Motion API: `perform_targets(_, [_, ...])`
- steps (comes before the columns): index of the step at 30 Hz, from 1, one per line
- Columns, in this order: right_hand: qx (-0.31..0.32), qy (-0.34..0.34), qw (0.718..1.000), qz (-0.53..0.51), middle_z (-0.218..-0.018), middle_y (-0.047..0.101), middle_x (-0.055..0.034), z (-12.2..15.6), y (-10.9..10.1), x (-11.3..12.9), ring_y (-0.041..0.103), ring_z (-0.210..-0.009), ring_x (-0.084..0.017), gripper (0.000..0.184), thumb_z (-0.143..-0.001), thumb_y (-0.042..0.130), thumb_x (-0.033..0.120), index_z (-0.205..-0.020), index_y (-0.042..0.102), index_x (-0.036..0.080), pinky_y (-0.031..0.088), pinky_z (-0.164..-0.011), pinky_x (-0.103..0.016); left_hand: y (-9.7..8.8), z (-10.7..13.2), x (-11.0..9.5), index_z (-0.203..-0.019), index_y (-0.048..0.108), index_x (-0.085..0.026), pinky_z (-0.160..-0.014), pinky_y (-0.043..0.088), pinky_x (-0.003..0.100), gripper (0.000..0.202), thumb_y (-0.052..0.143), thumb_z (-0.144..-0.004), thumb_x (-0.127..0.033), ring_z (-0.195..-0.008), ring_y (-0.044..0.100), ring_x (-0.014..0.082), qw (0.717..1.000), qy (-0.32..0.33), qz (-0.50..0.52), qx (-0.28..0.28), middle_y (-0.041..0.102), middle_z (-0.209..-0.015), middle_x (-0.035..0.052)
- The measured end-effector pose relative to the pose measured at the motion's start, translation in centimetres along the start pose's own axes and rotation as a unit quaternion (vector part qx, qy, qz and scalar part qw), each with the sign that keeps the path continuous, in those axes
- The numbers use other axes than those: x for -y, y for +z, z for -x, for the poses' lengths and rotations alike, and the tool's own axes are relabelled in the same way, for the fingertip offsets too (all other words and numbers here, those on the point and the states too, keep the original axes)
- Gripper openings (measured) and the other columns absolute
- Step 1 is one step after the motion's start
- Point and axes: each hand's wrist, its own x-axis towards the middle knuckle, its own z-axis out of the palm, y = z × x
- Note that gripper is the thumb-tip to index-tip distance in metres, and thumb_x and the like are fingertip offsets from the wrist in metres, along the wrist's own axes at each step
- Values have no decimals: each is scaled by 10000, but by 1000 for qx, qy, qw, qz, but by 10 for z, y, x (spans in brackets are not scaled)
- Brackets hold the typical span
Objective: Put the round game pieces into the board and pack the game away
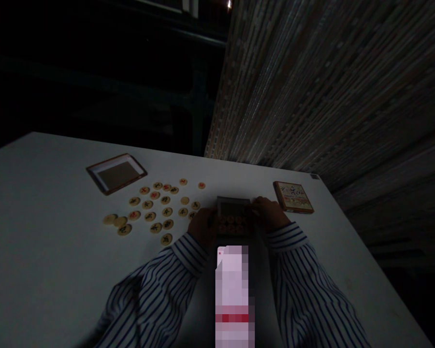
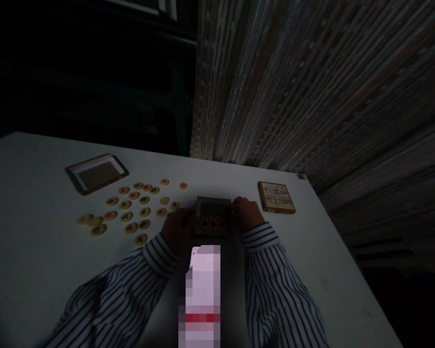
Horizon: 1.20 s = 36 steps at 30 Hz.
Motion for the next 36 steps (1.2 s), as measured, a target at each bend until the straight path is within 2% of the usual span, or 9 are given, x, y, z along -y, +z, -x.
perform_targets(20, [7, 3, 1000, -5, -968, 580, -72, 1, 0, 0, 535, -881, -199, 293, -808, 458, 312, -1063, 595, 266, 369, -684, -307, 1, 0, 0, -939, 602, -126, -728, 493, 307, 230, 483, -764, -213, -819, 603, 182, 1000, 9, -11, -14, 641, -872, 84])
perform_targets(27, [-34, 31, 998, -45, -971, 604, -72, 9, -1, -1, 561, -839, -170, 354, -799, 467, 296, -1137, 541, 221, 402, -712, -290, 0, -1, 1, -952, 600, -122, -729, 491, 307, 245, 475, -767, -222, -823, 604, 183, 1000, 14, -15, -8, 641, -886, 93])
perform_targets(32, [-72, 77, 991, -81, -939, 642, -69, 28, 11, 3, 593, -800, -156, 363, -807, 422, 237, -1150, 529, 184, 434, -675, -266, -2, 0, -1, -983, 591, -130, -755, 489, 320, 263, 473, -765, -218, -859, 601, 191, 999, 18, -40, 6, 643, -925, 93])
perform_targets(36, [-71, 112, 981, -141, -970, 658, -61, 44, 26, 10, 608, -854, -171, 393, -814, 415, 282, -1182, 509, 180, 461, -715, -277, -3, 1, -3, -1013, 579, -130, -781, 484, 317, 282, 474, -767, -222, -894, 596, 191, 998, 19, -56, 30, 641, -956, 95])
